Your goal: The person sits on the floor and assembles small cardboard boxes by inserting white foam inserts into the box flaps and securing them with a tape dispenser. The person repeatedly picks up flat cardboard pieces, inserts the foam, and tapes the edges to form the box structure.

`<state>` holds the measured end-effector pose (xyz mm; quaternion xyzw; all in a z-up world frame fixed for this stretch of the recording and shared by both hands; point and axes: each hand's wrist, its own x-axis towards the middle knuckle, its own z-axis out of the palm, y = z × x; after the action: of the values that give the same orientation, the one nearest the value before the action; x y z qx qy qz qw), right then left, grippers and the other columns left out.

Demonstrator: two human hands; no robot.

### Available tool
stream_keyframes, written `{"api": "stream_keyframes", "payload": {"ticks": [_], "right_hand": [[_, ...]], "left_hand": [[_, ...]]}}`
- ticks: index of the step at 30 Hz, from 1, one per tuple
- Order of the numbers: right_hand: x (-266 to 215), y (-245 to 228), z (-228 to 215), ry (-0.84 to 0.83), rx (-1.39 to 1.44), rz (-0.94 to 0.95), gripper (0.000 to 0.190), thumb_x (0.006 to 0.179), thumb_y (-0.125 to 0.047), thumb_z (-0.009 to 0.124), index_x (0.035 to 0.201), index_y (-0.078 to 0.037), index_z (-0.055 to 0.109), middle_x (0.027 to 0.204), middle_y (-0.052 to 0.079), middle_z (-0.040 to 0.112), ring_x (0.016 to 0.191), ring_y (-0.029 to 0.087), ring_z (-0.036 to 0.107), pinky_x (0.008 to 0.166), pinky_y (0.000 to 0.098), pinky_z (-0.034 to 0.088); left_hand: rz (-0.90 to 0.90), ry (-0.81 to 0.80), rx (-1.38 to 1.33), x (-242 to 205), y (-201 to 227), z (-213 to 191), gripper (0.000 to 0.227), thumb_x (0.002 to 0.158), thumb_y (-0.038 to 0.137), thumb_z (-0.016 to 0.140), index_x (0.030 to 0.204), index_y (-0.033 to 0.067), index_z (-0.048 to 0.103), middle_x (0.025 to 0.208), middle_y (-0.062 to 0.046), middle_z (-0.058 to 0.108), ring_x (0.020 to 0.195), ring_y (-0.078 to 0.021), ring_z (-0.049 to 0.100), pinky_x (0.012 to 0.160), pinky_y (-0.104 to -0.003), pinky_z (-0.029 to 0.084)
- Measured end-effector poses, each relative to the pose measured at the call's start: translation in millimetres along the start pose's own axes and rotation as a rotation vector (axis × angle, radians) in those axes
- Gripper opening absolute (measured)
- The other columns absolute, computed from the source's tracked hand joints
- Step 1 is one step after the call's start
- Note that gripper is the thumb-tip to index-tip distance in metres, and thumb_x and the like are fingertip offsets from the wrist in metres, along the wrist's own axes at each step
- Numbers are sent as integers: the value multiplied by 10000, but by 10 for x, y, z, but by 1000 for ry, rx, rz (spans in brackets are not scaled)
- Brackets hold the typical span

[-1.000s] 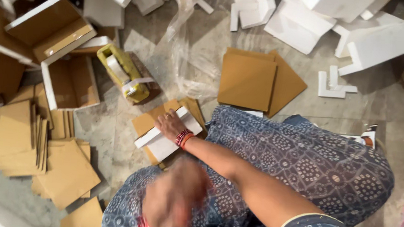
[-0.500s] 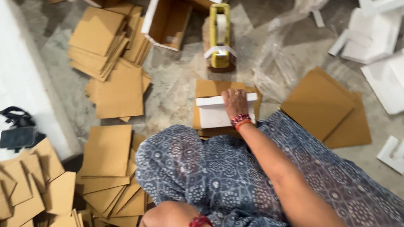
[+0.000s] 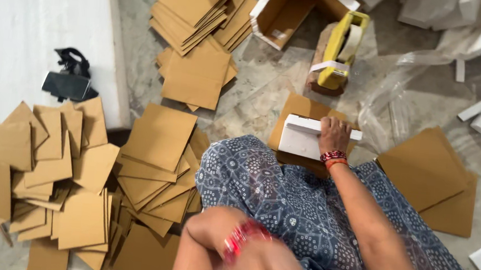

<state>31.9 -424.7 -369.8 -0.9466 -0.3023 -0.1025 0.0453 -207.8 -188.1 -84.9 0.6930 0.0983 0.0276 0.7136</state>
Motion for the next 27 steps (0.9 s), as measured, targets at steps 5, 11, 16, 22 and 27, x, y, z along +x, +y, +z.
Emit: {"api": "stream_keyframes", "payload": {"ticks": [5,11,16,22,27], "right_hand": [[-12,-13,-214,-19,18,-25,407,706,-177,779,1081,-146,624,1038,69,638,1045,298,614,991,472,430],[-31,33,-142,-84,-32,23,364,785,-183,807,1109,-181,640,1046,47,639,1080,288,607,1016,470,412],[-42,19,-153,-54,-43,5,421,731,-176,826,1108,-183,640,1063,36,643,1116,281,602,1052,468,413],[16,-51,-289,-102,-44,31,470,693,-201,846,1117,-170,646,1081,58,641,1142,299,596,1061,464,410],[59,-86,-307,-135,-63,68,477,683,-207,858,1115,-186,657,1089,34,644,1144,282,596,1054,458,407]], "left_hand": [[-9,318,-34,1215,-1258,-1110,578,985,370,689,1396,-9,543,1193,-204,701,1022,-239,692,890,-366,530],[-149,717,-146,2185,-3117,-1948,650,974,396,707,1444,-12,519,1226,-224,690,1039,-251,687,900,-382,523],[-728,1278,414,1895,-3635,-2011,955,753,475,872,1487,112,379,1410,-217,521,1281,-403,524,1035,-510,454],[-914,1203,388,2027,-3438,-2387,1229,666,448,938,1607,268,168,1559,-222,372,1414,-490,366,1071,-635,401],[-1072,1137,368,1975,-3120,-2598,1288,639,454,957,1614,325,126,1527,-199,423,1424,-429,396,1130,-598,368]]}}
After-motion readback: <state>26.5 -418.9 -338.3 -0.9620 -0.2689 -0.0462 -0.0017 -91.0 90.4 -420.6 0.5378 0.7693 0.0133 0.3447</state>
